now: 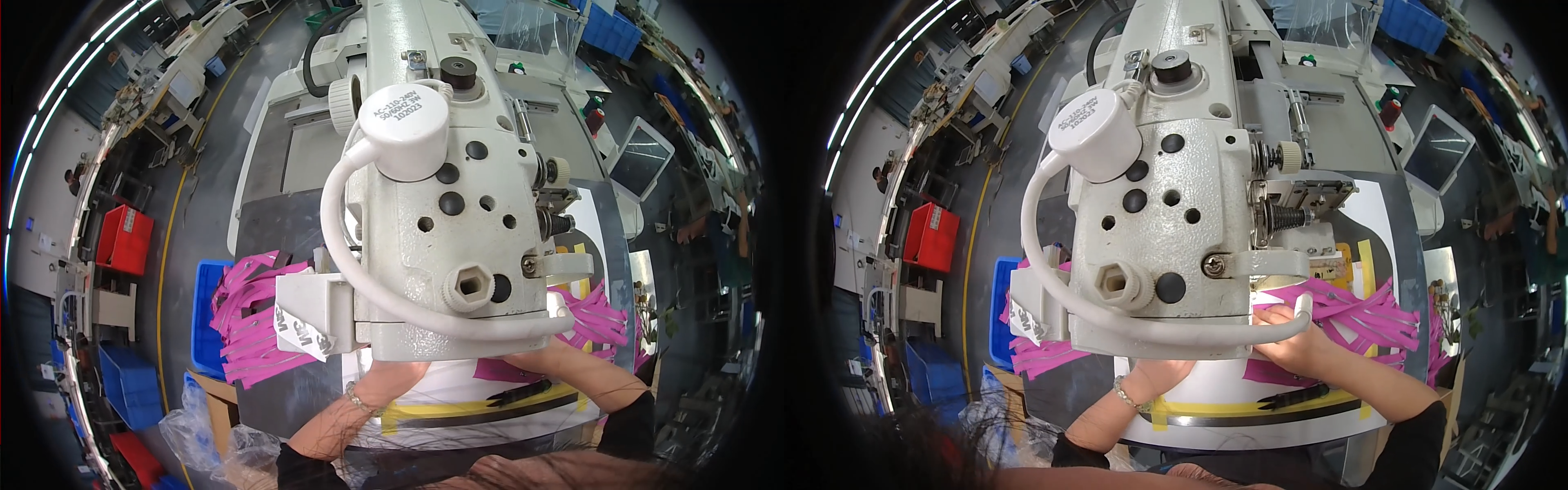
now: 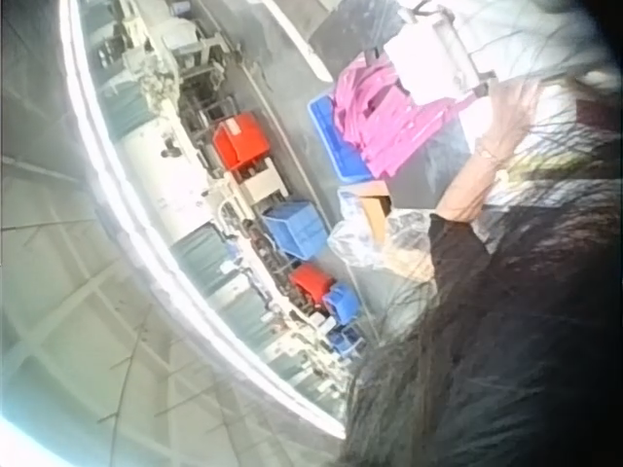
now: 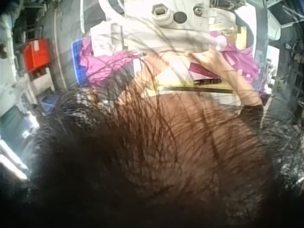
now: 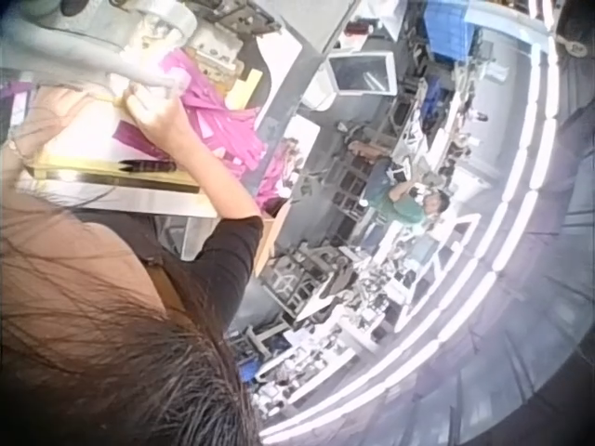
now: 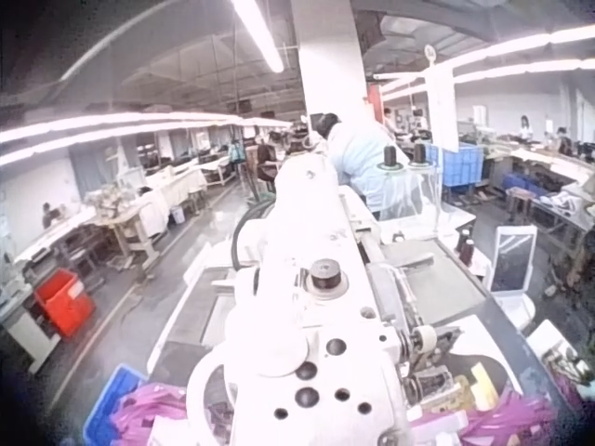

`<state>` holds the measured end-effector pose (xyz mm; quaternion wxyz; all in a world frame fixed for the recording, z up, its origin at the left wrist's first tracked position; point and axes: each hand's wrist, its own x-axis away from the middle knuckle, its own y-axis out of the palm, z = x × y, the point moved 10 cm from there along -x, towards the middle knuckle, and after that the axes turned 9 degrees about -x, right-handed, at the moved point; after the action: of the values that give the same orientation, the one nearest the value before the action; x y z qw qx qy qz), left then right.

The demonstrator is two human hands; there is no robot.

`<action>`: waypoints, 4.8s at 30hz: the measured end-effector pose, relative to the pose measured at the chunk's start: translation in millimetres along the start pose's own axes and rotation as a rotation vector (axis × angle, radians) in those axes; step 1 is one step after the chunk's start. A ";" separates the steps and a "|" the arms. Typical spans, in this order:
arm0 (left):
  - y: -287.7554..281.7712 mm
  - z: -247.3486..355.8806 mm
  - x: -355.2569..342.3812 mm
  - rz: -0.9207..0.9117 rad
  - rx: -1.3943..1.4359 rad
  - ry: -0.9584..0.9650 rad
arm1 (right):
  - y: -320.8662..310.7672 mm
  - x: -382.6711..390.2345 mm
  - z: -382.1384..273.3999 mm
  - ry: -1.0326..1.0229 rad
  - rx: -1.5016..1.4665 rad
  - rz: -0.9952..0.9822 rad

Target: The recorder is using an industrial sewing machine to attach small black leather tabs to pink zipper straps.

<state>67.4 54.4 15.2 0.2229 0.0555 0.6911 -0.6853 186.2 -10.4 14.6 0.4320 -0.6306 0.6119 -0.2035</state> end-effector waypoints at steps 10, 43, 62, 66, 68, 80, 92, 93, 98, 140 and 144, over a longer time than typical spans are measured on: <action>2.3 -4.9 -10.5 -0.051 0.222 0.014 | -13.1 -8.5 -25.7 -0.133 0.186 0.033; -11.0 -1.2 -14.6 0.077 0.022 0.039 | -12.0 -24.5 -45.4 0.005 0.301 0.172; -5.2 12.6 -21.5 -0.040 -0.284 -0.021 | -8.6 -21.6 -45.7 0.037 0.317 0.194; -2.2 14.0 -19.1 -0.042 -0.321 -0.019 | -8.8 -21.6 -45.9 0.046 0.303 0.204; -4.5 12.2 -17.9 -0.008 -0.319 -0.039 | -7.8 -22.6 -44.9 0.050 0.304 0.201; -1.5 8.7 -18.2 0.010 -0.297 -0.072 | 4.8 -13.9 -40.9 0.099 0.399 0.204; 0.0 7.0 -15.4 -0.016 -0.285 -0.078 | 5.6 -15.4 -39.2 0.138 0.399 0.231; -0.5 7.7 -16.3 -0.018 -0.282 -0.075 | 4.3 -16.1 -39.4 0.141 0.397 0.223; -0.8 5.3 -15.5 -0.029 -0.265 -0.088 | 0.9 -18.3 -40.2 0.141 0.375 0.224; 83.5 -81.5 -19.9 -0.510 1.617 -0.480 | -19.4 -15.6 -8.6 -0.006 0.037 0.237; 76.9 -73.4 -23.6 -0.477 1.940 -0.429 | -19.8 -14.3 -8.5 -0.001 0.054 0.222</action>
<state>100.8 135.4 -49.5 0.0586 -0.0508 -0.2232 -0.9717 188.9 -1.7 38.9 0.4689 -0.5472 0.6720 -0.1708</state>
